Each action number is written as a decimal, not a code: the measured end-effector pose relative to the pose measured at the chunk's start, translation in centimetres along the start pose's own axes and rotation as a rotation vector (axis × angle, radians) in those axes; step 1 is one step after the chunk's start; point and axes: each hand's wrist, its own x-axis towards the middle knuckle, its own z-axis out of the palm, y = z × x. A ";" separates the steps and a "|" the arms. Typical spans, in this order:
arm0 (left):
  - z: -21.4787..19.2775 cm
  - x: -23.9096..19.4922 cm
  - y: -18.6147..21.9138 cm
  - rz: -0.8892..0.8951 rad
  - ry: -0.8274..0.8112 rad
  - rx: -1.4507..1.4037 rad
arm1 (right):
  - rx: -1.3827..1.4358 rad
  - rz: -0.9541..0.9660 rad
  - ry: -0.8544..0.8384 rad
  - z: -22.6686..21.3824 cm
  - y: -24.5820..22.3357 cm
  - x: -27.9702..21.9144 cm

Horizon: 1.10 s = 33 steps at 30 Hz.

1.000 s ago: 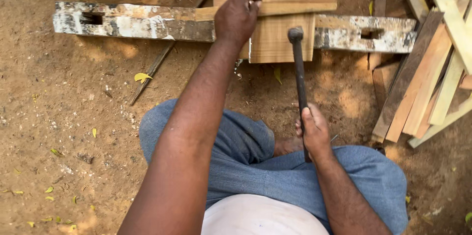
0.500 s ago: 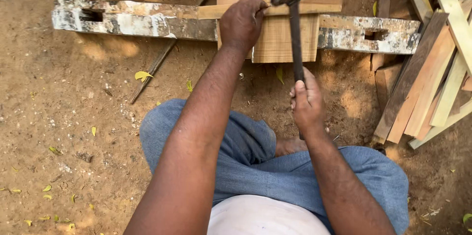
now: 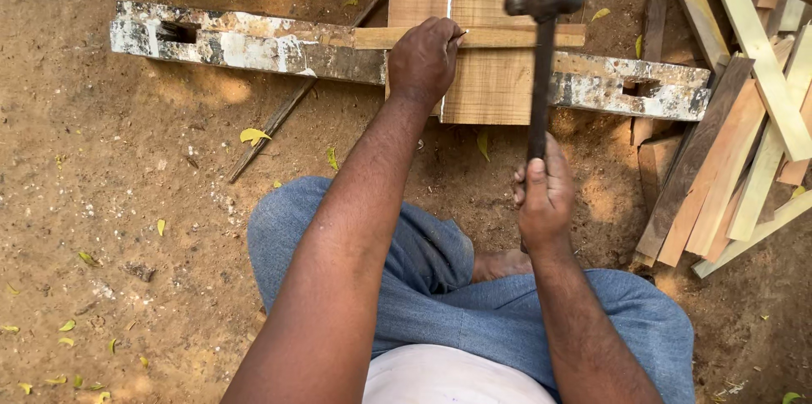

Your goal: The person sits on the ground and uses a hammer to drive nails into a wooden plank, securing a smaller cross-piece to it. Another person assists by holding the wood steady and placing additional nails.

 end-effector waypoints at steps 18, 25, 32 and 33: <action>-1.2 -0.2 0.1 -0.067 -0.070 -0.084 | -0.300 0.012 -0.057 -0.4 -1.3 0.1; -1.3 0.2 0.1 -0.132 -0.132 0.002 | -0.396 0.156 -0.078 0.6 -2.1 0.4; -4.3 0.6 -0.4 -0.029 -0.010 -0.073 | -0.108 -0.105 -0.069 -1.6 -1.4 -2.7; -4.9 0.6 -0.9 -0.084 -0.142 -0.006 | -0.052 -0.067 -0.065 -1.5 -0.9 -3.2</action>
